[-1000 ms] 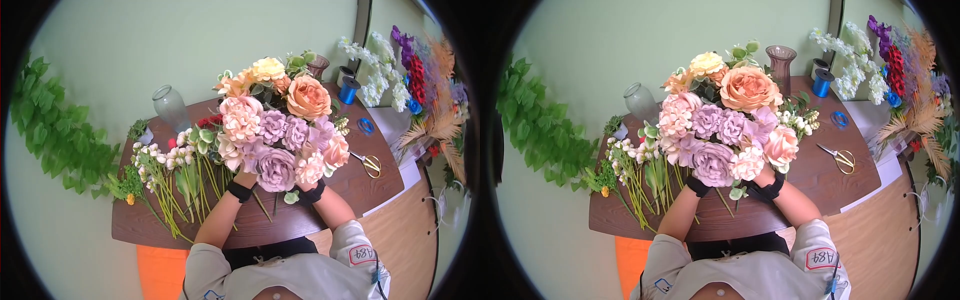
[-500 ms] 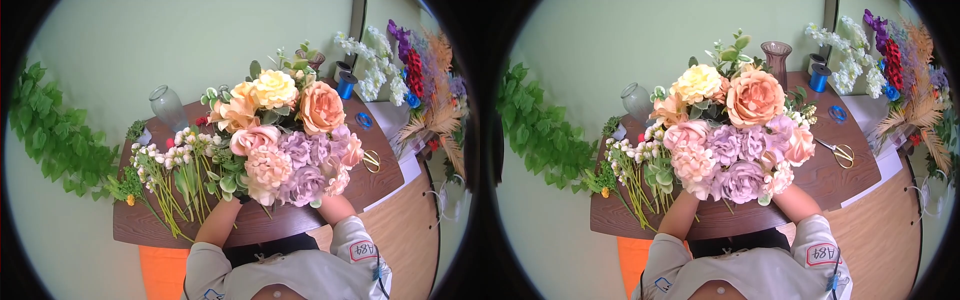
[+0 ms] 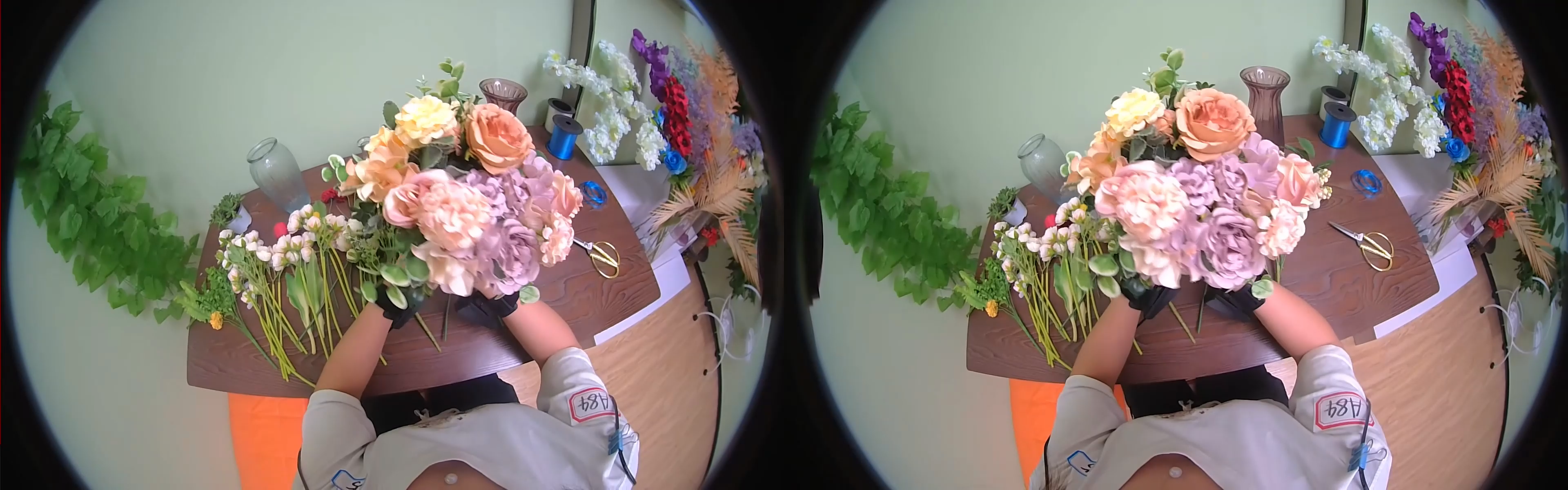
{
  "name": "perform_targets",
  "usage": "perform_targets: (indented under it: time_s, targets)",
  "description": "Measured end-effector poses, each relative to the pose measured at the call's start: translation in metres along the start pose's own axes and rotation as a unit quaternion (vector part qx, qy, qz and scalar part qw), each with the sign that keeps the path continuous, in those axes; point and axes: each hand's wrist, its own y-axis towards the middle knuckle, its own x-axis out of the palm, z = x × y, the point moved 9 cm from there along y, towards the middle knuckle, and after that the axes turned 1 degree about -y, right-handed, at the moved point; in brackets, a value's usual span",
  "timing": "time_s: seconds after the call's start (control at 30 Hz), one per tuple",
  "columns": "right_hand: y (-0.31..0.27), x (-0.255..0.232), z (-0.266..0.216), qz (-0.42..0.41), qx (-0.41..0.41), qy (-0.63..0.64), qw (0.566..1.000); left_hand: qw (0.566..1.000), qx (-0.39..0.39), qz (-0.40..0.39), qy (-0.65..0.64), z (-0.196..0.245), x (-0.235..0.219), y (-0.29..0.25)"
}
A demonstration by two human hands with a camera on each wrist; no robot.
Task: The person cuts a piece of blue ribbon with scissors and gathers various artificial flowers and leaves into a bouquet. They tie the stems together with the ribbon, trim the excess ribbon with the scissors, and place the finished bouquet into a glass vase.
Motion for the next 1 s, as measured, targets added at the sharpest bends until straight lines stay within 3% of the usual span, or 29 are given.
perform_targets:
  time_s: [0.43, 0.63, 1.0]
  targets:
    - [0.005, 0.011, 0.017, -0.021, 0.036, 0.101, 0.994, 0.977, 0.077, 0.134, 0.149, 0.019, -0.024, -0.012]
    - [0.010, 0.022, 0.021, -0.037, 0.042, 0.148, 0.987, 0.948, 0.115, 0.190, 0.227, 0.032, -0.023, -0.033]
    - [0.004, 0.001, 0.043, -0.045, 0.051, 0.219, 0.973, 0.879, 0.164, 0.271, 0.356, 0.042, -0.038, -0.039]
